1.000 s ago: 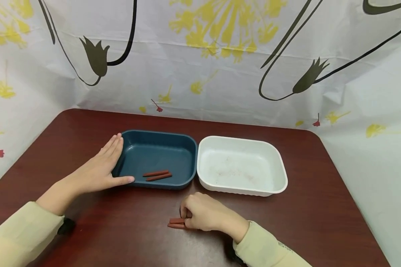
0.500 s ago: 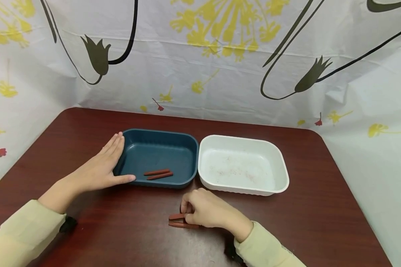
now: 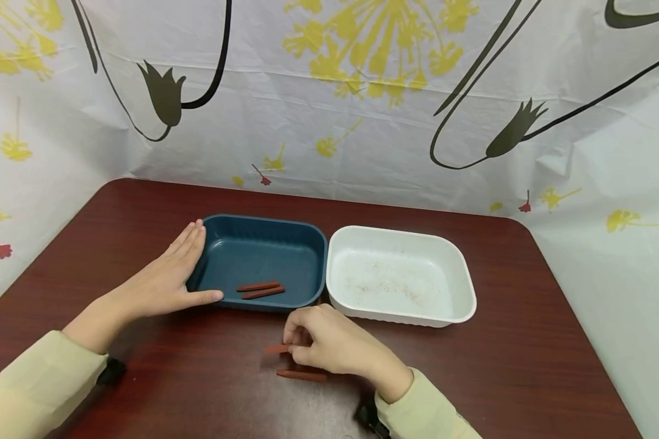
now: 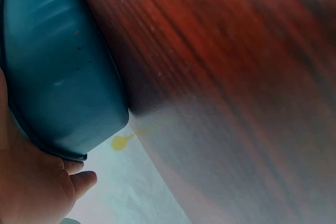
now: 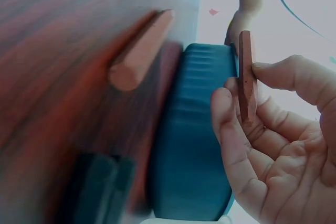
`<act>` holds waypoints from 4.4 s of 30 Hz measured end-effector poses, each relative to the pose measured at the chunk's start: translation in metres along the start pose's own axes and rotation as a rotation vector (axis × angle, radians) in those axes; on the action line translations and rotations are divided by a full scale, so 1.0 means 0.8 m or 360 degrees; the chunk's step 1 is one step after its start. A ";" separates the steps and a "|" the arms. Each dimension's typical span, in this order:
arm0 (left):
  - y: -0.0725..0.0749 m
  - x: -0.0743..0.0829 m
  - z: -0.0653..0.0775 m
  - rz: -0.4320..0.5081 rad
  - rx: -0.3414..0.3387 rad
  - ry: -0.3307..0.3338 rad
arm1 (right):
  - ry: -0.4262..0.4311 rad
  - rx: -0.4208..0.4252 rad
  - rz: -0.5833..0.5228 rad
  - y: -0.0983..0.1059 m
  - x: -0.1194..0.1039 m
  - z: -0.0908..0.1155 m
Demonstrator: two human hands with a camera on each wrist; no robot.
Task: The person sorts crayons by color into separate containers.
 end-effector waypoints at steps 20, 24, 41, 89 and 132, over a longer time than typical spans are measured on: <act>0.001 -0.001 -0.002 -0.0021 0.0010 -0.0009 | 0.0010 0.0223 -0.0262 0.032 0.000 -0.033; 0.001 -0.002 -0.002 -0.0019 0.0008 -0.0008 | 0.0009 0.0247 -0.0269 0.038 0.002 -0.046; 0.000 -0.003 -0.003 -0.0016 0.0005 0.0003 | 0.0030 0.0269 -0.0103 0.039 0.017 -0.108; -0.001 -0.003 -0.002 0.0002 0.0017 -0.0004 | -0.0112 0.0431 0.0008 0.055 0.011 -0.070; 0.000 -0.001 -0.002 -0.0047 -0.0022 -0.0002 | 0.0010 -0.0169 0.0259 -0.020 0.013 0.008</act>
Point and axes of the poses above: each hand's wrist, its own z-axis away from the middle knuckle, its own y-axis out of the back of the hand, x = y × z, the point moved 1 cm from there along -z, towards the middle knuckle, and after that the axes turned 5 degrees about x, right-handed, at the moved point
